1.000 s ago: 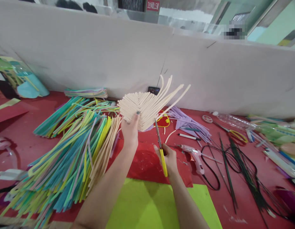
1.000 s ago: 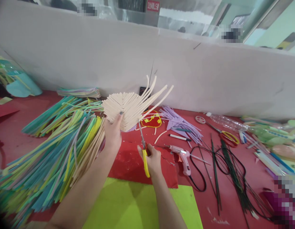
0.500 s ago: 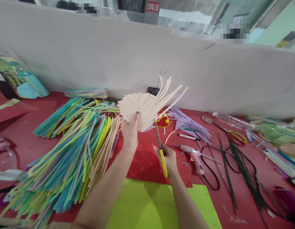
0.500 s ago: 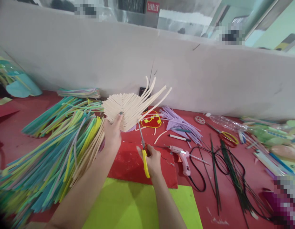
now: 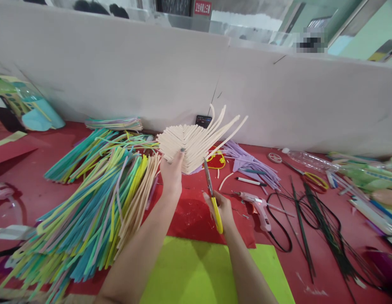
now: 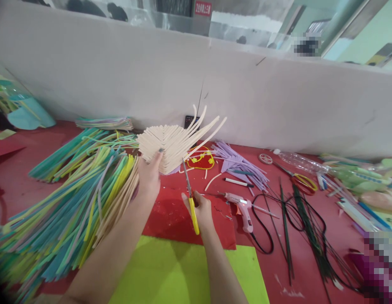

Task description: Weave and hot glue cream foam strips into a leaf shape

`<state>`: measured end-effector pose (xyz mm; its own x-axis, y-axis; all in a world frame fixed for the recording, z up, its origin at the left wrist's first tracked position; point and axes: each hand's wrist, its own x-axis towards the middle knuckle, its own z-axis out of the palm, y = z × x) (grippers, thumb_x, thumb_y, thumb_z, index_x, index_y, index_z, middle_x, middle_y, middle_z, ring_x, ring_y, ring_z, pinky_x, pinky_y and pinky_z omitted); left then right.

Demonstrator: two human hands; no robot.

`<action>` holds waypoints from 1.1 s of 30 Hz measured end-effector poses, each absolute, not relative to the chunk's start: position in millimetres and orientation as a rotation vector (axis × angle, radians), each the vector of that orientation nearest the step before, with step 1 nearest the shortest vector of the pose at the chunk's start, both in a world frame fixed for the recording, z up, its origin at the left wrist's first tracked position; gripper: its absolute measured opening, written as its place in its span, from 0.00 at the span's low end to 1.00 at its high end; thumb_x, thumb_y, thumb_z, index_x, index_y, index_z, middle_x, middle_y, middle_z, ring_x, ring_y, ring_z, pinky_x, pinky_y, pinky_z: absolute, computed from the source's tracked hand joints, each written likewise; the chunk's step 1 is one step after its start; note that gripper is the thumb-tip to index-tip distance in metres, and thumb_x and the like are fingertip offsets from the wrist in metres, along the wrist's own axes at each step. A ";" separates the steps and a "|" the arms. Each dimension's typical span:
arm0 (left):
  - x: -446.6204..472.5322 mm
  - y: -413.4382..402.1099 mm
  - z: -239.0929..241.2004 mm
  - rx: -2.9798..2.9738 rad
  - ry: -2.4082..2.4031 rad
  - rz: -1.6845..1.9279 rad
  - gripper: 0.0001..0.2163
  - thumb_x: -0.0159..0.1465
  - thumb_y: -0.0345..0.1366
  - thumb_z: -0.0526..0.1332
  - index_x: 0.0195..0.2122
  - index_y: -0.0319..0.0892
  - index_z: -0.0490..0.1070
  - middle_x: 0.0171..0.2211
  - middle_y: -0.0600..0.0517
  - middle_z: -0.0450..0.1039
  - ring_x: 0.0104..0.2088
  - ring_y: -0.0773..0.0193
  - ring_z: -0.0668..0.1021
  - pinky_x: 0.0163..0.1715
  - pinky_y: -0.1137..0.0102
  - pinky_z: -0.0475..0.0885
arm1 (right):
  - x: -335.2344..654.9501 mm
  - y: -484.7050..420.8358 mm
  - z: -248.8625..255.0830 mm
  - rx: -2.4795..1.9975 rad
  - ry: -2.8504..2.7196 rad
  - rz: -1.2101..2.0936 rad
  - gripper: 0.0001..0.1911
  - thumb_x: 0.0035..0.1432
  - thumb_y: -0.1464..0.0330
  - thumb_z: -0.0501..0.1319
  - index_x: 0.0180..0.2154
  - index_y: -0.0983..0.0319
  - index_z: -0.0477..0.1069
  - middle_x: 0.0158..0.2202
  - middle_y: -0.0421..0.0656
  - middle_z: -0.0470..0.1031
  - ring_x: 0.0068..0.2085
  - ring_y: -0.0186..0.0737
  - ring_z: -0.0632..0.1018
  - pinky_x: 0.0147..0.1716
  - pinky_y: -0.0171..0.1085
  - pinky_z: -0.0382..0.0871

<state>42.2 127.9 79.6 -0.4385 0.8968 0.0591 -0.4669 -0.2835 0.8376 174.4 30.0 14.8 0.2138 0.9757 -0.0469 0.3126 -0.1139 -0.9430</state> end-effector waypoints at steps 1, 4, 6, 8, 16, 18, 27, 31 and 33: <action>42.0 127.8 79.7 0.686 0.967 1.850 0.19 0.53 0.34 0.70 0.46 0.39 0.73 0.49 0.44 0.76 0.50 0.59 0.77 0.53 0.66 0.71 | 174.3 29.9 15.8 -1.597 -1.255 0.926 0.23 0.49 0.49 0.61 0.21 0.59 0.57 0.17 0.32 0.48 0.21 0.29 0.54 0.19 0.31 0.48; 40.7 128.8 78.4 0.718 0.949 1.842 0.20 0.52 0.36 0.70 0.46 0.39 0.74 0.48 0.45 0.77 0.50 0.58 0.77 0.53 0.65 0.70 | 174.4 29.2 18.8 -1.573 -1.283 0.895 0.22 0.49 0.50 0.61 0.22 0.60 0.59 0.19 0.32 0.49 0.22 0.29 0.55 0.20 0.31 0.49; 39.2 130.8 76.8 0.726 0.936 1.848 0.20 0.50 0.36 0.71 0.45 0.39 0.74 0.48 0.44 0.77 0.50 0.58 0.78 0.53 0.64 0.70 | 174.5 29.0 20.2 -1.560 -1.296 0.888 0.21 0.50 0.50 0.61 0.23 0.60 0.60 0.20 0.33 0.50 0.22 0.29 0.55 0.20 0.31 0.50; 37.5 132.8 75.9 0.720 0.936 1.852 0.21 0.49 0.37 0.72 0.44 0.39 0.74 0.47 0.44 0.77 0.49 0.57 0.78 0.53 0.63 0.70 | 174.9 29.4 20.9 -1.557 -1.306 0.881 0.21 0.50 0.49 0.60 0.24 0.60 0.60 0.20 0.33 0.51 0.23 0.29 0.55 0.21 0.32 0.51; 29.5 135.9 78.9 0.733 0.952 1.795 0.20 0.46 0.36 0.72 0.41 0.38 0.75 0.44 0.44 0.79 0.46 0.56 0.79 0.52 0.61 0.71 | 179.1 31.7 15.9 -1.577 -1.370 0.836 0.23 0.49 0.49 0.62 0.22 0.58 0.54 0.20 0.32 0.51 0.23 0.29 0.55 0.21 0.32 0.51; 27.1 137.9 77.5 0.723 0.968 1.776 0.20 0.45 0.35 0.73 0.40 0.37 0.76 0.43 0.44 0.79 0.45 0.55 0.80 0.51 0.60 0.71 | 180.0 31.8 14.2 -1.577 -1.384 0.832 0.23 0.49 0.50 0.61 0.23 0.58 0.55 0.20 0.32 0.52 0.23 0.30 0.56 0.22 0.32 0.51; 24.0 140.9 76.1 0.744 0.983 1.721 0.20 0.44 0.35 0.73 0.39 0.38 0.77 0.42 0.44 0.79 0.44 0.55 0.80 0.49 0.60 0.73 | 181.7 32.6 10.4 -1.612 -1.399 0.803 0.21 0.51 0.50 0.60 0.27 0.60 0.61 0.23 0.35 0.61 0.25 0.31 0.60 0.25 0.32 0.56; 22.9 139.7 77.6 0.758 1.015 1.724 0.19 0.45 0.34 0.72 0.40 0.37 0.77 0.41 0.44 0.80 0.43 0.55 0.81 0.47 0.62 0.74 | 183.2 30.7 16.0 -1.721 -1.454 0.648 0.21 0.51 0.49 0.60 0.25 0.58 0.57 0.21 0.34 0.59 0.23 0.31 0.59 0.23 0.32 0.54; 22.3 139.4 78.0 0.769 1.020 1.713 0.19 0.45 0.34 0.71 0.40 0.37 0.77 0.41 0.45 0.80 0.43 0.56 0.81 0.47 0.63 0.74 | 183.7 30.1 20.3 -1.785 -1.472 0.565 0.21 0.51 0.49 0.59 0.24 0.58 0.56 0.18 0.33 0.57 0.22 0.31 0.59 0.23 0.32 0.53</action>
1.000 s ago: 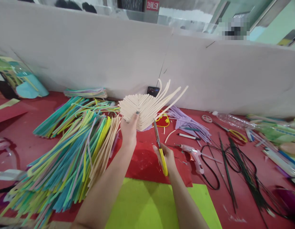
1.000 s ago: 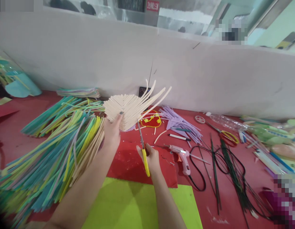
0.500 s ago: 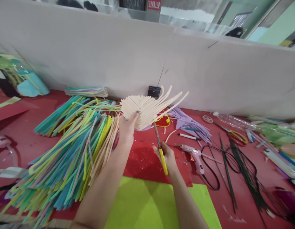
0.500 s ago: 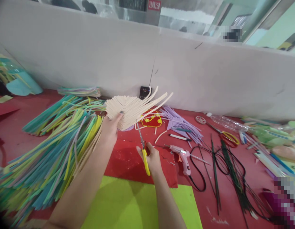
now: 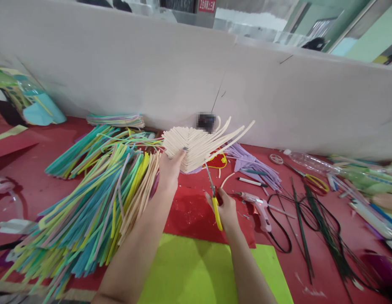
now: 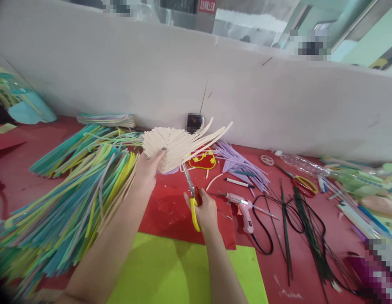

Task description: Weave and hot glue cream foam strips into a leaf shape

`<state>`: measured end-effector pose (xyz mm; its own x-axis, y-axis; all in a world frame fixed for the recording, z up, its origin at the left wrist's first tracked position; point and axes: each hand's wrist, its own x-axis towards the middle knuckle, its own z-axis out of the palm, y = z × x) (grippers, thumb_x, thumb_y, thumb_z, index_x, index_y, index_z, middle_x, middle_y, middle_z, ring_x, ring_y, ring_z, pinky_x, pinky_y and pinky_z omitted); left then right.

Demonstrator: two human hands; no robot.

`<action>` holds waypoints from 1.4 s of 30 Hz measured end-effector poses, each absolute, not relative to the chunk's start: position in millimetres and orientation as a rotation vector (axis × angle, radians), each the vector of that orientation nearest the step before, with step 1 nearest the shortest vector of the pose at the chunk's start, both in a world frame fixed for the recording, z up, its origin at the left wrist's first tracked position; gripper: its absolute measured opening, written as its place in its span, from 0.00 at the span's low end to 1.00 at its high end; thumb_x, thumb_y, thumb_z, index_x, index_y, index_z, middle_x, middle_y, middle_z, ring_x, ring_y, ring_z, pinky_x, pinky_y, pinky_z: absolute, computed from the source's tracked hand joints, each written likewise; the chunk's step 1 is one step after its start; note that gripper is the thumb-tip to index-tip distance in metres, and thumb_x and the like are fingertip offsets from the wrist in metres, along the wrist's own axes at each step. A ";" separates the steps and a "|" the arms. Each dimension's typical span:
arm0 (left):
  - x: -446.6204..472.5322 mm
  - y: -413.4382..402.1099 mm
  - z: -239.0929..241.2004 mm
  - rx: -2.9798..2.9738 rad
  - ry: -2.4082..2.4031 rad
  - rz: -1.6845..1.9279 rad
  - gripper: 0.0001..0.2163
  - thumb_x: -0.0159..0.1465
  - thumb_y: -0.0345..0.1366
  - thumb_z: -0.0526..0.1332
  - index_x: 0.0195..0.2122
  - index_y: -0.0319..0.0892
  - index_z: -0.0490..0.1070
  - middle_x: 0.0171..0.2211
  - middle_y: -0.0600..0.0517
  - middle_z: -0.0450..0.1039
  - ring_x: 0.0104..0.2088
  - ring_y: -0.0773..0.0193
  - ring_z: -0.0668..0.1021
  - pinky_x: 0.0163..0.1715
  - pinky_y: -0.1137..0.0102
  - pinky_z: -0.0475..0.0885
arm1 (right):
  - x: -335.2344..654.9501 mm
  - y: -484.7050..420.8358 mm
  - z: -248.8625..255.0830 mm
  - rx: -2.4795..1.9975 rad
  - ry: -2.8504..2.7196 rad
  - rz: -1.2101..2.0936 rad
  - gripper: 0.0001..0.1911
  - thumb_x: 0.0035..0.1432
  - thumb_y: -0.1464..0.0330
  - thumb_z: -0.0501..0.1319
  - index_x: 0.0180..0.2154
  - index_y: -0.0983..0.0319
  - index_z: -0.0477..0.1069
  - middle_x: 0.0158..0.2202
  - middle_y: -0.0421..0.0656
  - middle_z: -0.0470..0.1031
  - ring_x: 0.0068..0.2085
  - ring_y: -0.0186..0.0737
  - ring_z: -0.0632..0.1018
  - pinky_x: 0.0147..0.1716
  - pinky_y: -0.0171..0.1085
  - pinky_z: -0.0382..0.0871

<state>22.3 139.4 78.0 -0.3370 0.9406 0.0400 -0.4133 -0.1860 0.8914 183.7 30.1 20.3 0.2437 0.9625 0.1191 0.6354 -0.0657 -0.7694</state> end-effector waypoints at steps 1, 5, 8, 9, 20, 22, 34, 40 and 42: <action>22.1 139.4 77.9 0.774 1.021 1.708 0.19 0.45 0.34 0.71 0.40 0.37 0.77 0.41 0.45 0.80 0.43 0.56 0.81 0.47 0.64 0.74 | 183.8 30.0 22.2 -1.806 -1.481 0.534 0.21 0.51 0.49 0.58 0.23 0.58 0.56 0.18 0.33 0.57 0.21 0.31 0.58 0.23 0.32 0.53; 21.9 140.5 76.6 0.773 1.037 1.712 0.19 0.46 0.33 0.71 0.40 0.37 0.77 0.41 0.46 0.80 0.43 0.57 0.81 0.46 0.65 0.74 | 183.9 30.9 25.6 -1.839 -1.506 0.465 0.22 0.51 0.48 0.56 0.22 0.58 0.56 0.17 0.34 0.58 0.21 0.32 0.59 0.22 0.32 0.54; 21.8 141.3 75.8 0.757 1.051 1.715 0.19 0.46 0.33 0.71 0.40 0.37 0.77 0.41 0.46 0.80 0.43 0.57 0.81 0.47 0.65 0.74 | 183.5 31.2 25.8 -1.832 -1.511 0.445 0.23 0.51 0.47 0.56 0.21 0.58 0.57 0.16 0.35 0.58 0.21 0.32 0.59 0.22 0.32 0.54; 21.7 141.3 75.7 0.754 1.052 1.714 0.19 0.46 0.33 0.71 0.40 0.37 0.77 0.41 0.46 0.80 0.43 0.57 0.81 0.47 0.65 0.73 | 183.1 31.1 26.1 -1.826 -1.507 0.447 0.23 0.51 0.46 0.56 0.21 0.58 0.57 0.16 0.35 0.58 0.20 0.31 0.59 0.22 0.32 0.54; 19.5 144.8 73.5 0.726 1.037 1.707 0.19 0.46 0.32 0.71 0.41 0.37 0.76 0.42 0.46 0.80 0.44 0.56 0.80 0.48 0.65 0.74 | 180.7 29.9 24.6 -1.786 -1.457 0.521 0.26 0.49 0.46 0.58 0.18 0.59 0.57 0.14 0.33 0.53 0.19 0.29 0.57 0.18 0.30 0.52; 19.5 145.4 73.2 0.725 1.049 1.701 0.19 0.46 0.32 0.71 0.40 0.37 0.77 0.42 0.46 0.80 0.44 0.56 0.80 0.48 0.65 0.74 | 180.9 30.2 22.6 -1.787 -1.456 0.520 0.25 0.49 0.46 0.59 0.18 0.59 0.56 0.14 0.32 0.52 0.19 0.29 0.56 0.18 0.30 0.51; 18.6 143.7 73.7 0.726 1.092 1.693 0.17 0.46 0.32 0.70 0.39 0.37 0.77 0.39 0.46 0.81 0.43 0.57 0.81 0.47 0.65 0.74 | 180.8 29.2 20.4 -1.798 -1.441 0.546 0.25 0.48 0.48 0.60 0.18 0.58 0.53 0.14 0.32 0.50 0.20 0.29 0.54 0.18 0.30 0.50; 18.0 146.1 71.0 0.711 1.066 1.688 0.17 0.44 0.33 0.71 0.37 0.37 0.76 0.39 0.46 0.81 0.42 0.56 0.81 0.49 0.62 0.73 | 180.8 29.5 16.4 -1.762 -1.461 0.533 0.22 0.50 0.52 0.60 0.18 0.60 0.58 0.14 0.32 0.53 0.19 0.28 0.55 0.18 0.30 0.50; 18.6 147.0 70.3 0.691 1.048 1.681 0.18 0.43 0.33 0.72 0.37 0.37 0.76 0.39 0.45 0.80 0.43 0.54 0.81 0.48 0.61 0.73 | 181.0 30.2 15.1 -1.760 -1.475 0.546 0.22 0.51 0.52 0.59 0.18 0.60 0.59 0.14 0.32 0.53 0.19 0.28 0.55 0.19 0.30 0.50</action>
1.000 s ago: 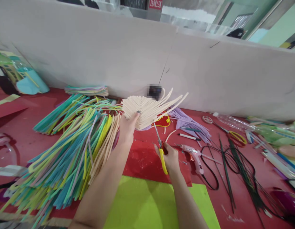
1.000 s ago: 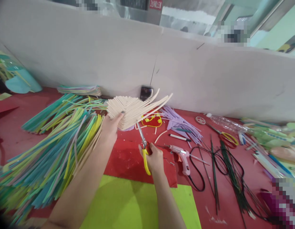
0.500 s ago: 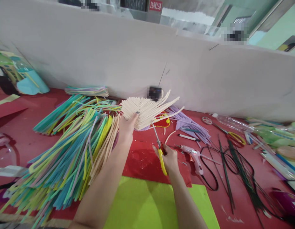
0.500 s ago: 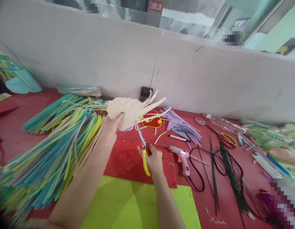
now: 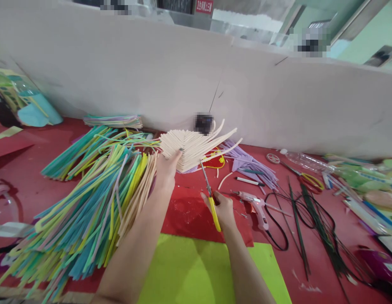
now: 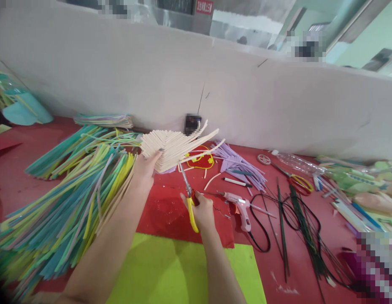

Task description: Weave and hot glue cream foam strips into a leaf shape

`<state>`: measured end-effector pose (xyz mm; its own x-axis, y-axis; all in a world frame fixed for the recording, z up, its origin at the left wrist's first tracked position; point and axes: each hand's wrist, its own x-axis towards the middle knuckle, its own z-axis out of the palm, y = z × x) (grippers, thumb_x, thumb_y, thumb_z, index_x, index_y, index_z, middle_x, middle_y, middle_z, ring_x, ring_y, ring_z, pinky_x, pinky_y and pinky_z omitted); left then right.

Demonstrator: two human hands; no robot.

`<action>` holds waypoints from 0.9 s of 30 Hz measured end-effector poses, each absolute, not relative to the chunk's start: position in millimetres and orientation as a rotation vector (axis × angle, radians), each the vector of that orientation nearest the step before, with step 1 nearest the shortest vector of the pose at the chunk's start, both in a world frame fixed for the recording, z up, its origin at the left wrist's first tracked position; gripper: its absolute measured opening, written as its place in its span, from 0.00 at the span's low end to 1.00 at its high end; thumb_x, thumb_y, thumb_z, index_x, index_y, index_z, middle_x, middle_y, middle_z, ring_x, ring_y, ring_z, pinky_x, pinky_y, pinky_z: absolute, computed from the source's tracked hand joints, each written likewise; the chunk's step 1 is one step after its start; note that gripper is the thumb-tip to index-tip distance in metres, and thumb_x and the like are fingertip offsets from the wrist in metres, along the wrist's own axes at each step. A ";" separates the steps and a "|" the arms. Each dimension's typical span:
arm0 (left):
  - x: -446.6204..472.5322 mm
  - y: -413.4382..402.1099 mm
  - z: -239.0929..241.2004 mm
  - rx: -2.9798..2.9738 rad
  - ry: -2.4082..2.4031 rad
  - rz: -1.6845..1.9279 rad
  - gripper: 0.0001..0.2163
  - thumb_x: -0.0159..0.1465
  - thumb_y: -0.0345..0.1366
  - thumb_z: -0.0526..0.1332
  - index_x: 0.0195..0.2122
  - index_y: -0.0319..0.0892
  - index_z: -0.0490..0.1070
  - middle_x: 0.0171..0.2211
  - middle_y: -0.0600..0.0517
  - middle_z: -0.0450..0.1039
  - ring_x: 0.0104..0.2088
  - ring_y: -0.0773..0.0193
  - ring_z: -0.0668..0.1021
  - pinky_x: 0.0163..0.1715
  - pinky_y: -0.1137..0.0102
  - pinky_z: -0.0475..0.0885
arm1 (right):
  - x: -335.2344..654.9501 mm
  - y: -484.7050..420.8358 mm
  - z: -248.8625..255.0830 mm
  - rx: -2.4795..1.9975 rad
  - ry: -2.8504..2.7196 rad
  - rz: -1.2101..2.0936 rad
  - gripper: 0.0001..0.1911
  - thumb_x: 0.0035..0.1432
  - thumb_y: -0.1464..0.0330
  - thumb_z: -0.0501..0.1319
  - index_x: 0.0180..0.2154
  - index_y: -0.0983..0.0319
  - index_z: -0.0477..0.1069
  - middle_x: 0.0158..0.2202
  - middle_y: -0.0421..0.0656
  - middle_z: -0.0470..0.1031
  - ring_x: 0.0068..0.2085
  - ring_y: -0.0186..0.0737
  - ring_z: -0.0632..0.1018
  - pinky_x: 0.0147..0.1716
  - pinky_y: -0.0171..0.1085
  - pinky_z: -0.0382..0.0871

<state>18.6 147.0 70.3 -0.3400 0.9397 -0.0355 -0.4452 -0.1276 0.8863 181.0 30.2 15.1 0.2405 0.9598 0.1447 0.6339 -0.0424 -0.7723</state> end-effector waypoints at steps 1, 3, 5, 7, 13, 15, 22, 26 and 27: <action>19.1 147.1 70.3 0.682 1.038 1.676 0.19 0.43 0.33 0.72 0.37 0.37 0.76 0.40 0.45 0.80 0.43 0.54 0.81 0.49 0.61 0.73 | 181.2 30.7 14.4 -1.756 -1.480 0.553 0.22 0.51 0.51 0.58 0.19 0.60 0.59 0.15 0.32 0.53 0.19 0.28 0.56 0.19 0.30 0.50; 19.9 146.5 70.8 0.669 1.023 1.667 0.20 0.42 0.33 0.72 0.38 0.37 0.76 0.42 0.44 0.80 0.44 0.54 0.80 0.49 0.61 0.73 | 182.1 31.7 13.3 -1.754 -1.498 0.564 0.22 0.52 0.50 0.57 0.20 0.59 0.58 0.15 0.32 0.54 0.20 0.29 0.57 0.20 0.31 0.51; 20.8 145.1 71.9 0.651 1.012 1.638 0.20 0.43 0.32 0.71 0.39 0.37 0.75 0.43 0.44 0.79 0.45 0.54 0.80 0.49 0.61 0.73 | 183.5 32.7 12.7 -1.776 -1.518 0.560 0.19 0.52 0.51 0.57 0.22 0.58 0.58 0.17 0.33 0.58 0.21 0.31 0.59 0.21 0.31 0.53; 21.5 143.4 73.1 0.621 1.005 1.579 0.19 0.44 0.32 0.71 0.39 0.39 0.75 0.43 0.45 0.79 0.44 0.54 0.80 0.48 0.60 0.74 | 185.1 33.3 12.9 -1.806 -1.521 0.544 0.17 0.52 0.52 0.58 0.26 0.58 0.59 0.20 0.34 0.62 0.23 0.33 0.63 0.23 0.32 0.55; 22.2 140.8 75.7 0.582 0.981 1.460 0.17 0.46 0.31 0.70 0.39 0.39 0.75 0.41 0.44 0.80 0.43 0.54 0.81 0.46 0.60 0.76 | 190.5 33.6 17.8 -1.827 -1.523 0.430 0.15 0.52 0.54 0.58 0.32 0.58 0.62 0.27 0.37 0.67 0.27 0.36 0.67 0.27 0.34 0.60; 21.3 140.8 75.8 0.596 0.972 1.444 0.18 0.46 0.31 0.70 0.39 0.38 0.75 0.43 0.44 0.79 0.44 0.54 0.80 0.47 0.59 0.75 | 192.4 33.3 19.8 -1.837 -1.533 0.378 0.15 0.53 0.54 0.57 0.33 0.59 0.62 0.30 0.41 0.69 0.29 0.38 0.70 0.29 0.35 0.61; 18.0 140.9 69.8 0.674 0.938 1.407 0.21 0.44 0.33 0.72 0.41 0.37 0.75 0.43 0.43 0.79 0.43 0.53 0.81 0.48 0.59 0.74 | 195.8 33.2 21.9 -1.845 -1.522 0.093 0.18 0.53 0.50 0.56 0.32 0.59 0.63 0.33 0.44 0.72 0.33 0.43 0.72 0.30 0.37 0.61; 17.1 143.2 64.4 0.709 0.940 1.387 0.22 0.43 0.35 0.73 0.41 0.38 0.75 0.42 0.43 0.80 0.42 0.53 0.81 0.47 0.59 0.74 | 197.5 33.4 20.7 -1.852 -1.538 0.056 0.18 0.54 0.50 0.56 0.33 0.59 0.64 0.33 0.45 0.72 0.34 0.44 0.73 0.30 0.38 0.61; 17.0 143.9 63.8 0.716 0.944 1.395 0.22 0.43 0.35 0.73 0.42 0.38 0.75 0.42 0.43 0.79 0.43 0.53 0.81 0.48 0.59 0.74 | 198.0 33.2 20.7 -1.859 -1.549 0.061 0.18 0.54 0.50 0.56 0.33 0.59 0.64 0.33 0.46 0.72 0.35 0.45 0.73 0.30 0.38 0.61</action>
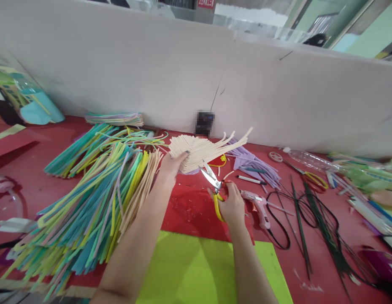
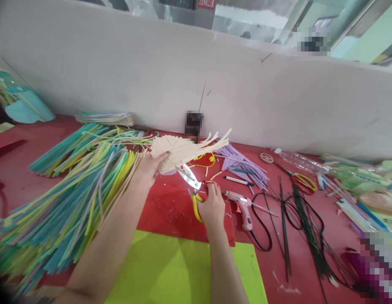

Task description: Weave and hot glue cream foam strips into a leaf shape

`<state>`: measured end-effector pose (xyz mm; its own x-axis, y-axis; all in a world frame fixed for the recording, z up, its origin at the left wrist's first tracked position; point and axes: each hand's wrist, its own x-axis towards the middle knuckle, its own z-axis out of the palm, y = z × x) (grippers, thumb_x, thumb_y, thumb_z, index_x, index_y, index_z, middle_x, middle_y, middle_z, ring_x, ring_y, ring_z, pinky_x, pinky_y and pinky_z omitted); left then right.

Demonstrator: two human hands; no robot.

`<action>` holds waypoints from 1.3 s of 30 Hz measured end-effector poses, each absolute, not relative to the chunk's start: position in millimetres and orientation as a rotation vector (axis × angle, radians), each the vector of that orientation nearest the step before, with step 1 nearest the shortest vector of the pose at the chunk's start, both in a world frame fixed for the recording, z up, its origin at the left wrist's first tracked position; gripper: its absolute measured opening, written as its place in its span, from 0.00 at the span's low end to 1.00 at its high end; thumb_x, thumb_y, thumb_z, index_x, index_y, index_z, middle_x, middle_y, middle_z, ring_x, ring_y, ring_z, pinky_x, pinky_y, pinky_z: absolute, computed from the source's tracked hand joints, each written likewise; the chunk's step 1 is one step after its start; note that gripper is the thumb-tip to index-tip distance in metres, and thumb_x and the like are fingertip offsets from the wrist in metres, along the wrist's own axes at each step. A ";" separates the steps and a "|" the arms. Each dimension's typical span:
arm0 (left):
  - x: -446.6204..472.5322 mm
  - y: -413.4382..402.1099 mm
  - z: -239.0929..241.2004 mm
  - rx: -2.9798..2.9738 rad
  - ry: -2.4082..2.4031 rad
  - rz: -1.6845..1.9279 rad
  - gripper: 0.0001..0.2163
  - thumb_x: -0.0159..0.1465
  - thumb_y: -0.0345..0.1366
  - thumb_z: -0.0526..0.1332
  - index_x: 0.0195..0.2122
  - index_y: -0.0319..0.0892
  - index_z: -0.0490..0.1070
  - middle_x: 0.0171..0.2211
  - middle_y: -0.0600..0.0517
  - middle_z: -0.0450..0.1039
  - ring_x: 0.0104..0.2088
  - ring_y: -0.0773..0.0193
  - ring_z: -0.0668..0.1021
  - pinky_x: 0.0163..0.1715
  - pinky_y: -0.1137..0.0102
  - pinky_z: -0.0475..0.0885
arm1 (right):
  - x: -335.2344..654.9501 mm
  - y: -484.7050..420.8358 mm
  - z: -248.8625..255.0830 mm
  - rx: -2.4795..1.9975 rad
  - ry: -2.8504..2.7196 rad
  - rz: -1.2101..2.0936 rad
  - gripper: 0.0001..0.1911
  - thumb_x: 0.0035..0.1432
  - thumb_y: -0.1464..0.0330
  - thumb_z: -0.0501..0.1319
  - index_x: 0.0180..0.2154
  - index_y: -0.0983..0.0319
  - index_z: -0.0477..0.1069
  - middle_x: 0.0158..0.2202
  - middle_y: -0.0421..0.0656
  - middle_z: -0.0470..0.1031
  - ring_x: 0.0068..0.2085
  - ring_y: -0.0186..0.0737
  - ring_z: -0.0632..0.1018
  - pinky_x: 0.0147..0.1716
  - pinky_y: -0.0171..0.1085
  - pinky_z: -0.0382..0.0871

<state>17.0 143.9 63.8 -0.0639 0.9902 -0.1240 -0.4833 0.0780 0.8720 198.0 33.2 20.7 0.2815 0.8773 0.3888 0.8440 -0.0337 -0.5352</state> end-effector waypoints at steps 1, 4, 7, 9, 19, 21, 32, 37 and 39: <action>17.1 144.5 63.5 0.722 0.948 1.409 0.23 0.43 0.35 0.73 0.42 0.38 0.75 0.43 0.43 0.79 0.43 0.54 0.81 0.48 0.59 0.74 | 198.4 33.0 21.0 -1.871 -1.560 0.076 0.19 0.54 0.50 0.56 0.33 0.59 0.64 0.33 0.46 0.73 0.35 0.45 0.73 0.30 0.37 0.60; 17.9 145.6 64.3 0.735 0.964 1.476 0.22 0.42 0.35 0.72 0.41 0.38 0.75 0.45 0.43 0.78 0.46 0.53 0.79 0.51 0.59 0.72 | 198.2 31.8 23.0 -1.950 -1.576 0.154 0.18 0.54 0.50 0.55 0.31 0.58 0.64 0.28 0.43 0.72 0.29 0.43 0.72 0.26 0.36 0.57; 19.1 145.8 65.6 0.746 0.972 1.524 0.22 0.42 0.35 0.72 0.40 0.38 0.75 0.46 0.43 0.78 0.49 0.52 0.78 0.52 0.60 0.71 | 196.5 30.9 25.5 -2.009 -1.591 0.209 0.18 0.53 0.50 0.55 0.28 0.58 0.63 0.21 0.40 0.68 0.24 0.40 0.70 0.24 0.34 0.54; 19.5 145.7 65.8 0.754 0.969 1.540 0.21 0.43 0.35 0.72 0.40 0.38 0.75 0.47 0.43 0.78 0.50 0.52 0.78 0.52 0.60 0.71 | 195.3 30.7 26.7 -2.021 -1.598 0.209 0.18 0.52 0.50 0.56 0.26 0.57 0.61 0.19 0.39 0.67 0.22 0.38 0.68 0.24 0.34 0.53; 18.2 145.6 65.8 0.762 0.999 1.544 0.19 0.43 0.35 0.72 0.38 0.38 0.76 0.46 0.44 0.78 0.50 0.52 0.78 0.51 0.60 0.71 | 193.2 31.8 27.1 -1.995 -1.579 0.250 0.26 0.48 0.42 0.54 0.20 0.58 0.59 0.15 0.36 0.60 0.19 0.33 0.59 0.22 0.33 0.52; 17.9 146.1 65.4 0.751 0.999 1.533 0.18 0.43 0.35 0.72 0.37 0.39 0.76 0.46 0.44 0.78 0.50 0.52 0.78 0.51 0.59 0.71 | 193.3 31.9 26.3 -1.940 -1.564 0.248 0.26 0.49 0.42 0.53 0.19 0.58 0.59 0.14 0.36 0.59 0.18 0.32 0.58 0.21 0.33 0.52; 14.3 149.5 61.1 0.751 1.031 1.524 0.18 0.42 0.35 0.72 0.36 0.39 0.76 0.43 0.45 0.79 0.48 0.52 0.79 0.52 0.57 0.71 | 192.7 31.4 18.5 -1.868 -1.552 0.282 0.26 0.49 0.44 0.55 0.17 0.57 0.56 0.12 0.33 0.53 0.17 0.30 0.55 0.19 0.32 0.53; 10.2 149.6 58.2 0.764 1.022 1.502 0.21 0.43 0.37 0.72 0.40 0.39 0.76 0.44 0.44 0.79 0.46 0.52 0.79 0.50 0.57 0.72 | 189.5 29.3 17.9 -1.835 -1.493 0.420 0.26 0.46 0.44 0.59 0.18 0.57 0.54 0.14 0.32 0.51 0.18 0.29 0.54 0.19 0.32 0.51; 11.1 149.8 57.7 0.753 1.013 1.527 0.21 0.43 0.36 0.72 0.40 0.39 0.76 0.45 0.44 0.78 0.47 0.52 0.79 0.51 0.58 0.72 | 192.9 30.3 16.1 -1.820 -1.441 0.475 0.26 0.46 0.45 0.60 0.19 0.58 0.55 0.14 0.32 0.52 0.19 0.30 0.55 0.20 0.32 0.51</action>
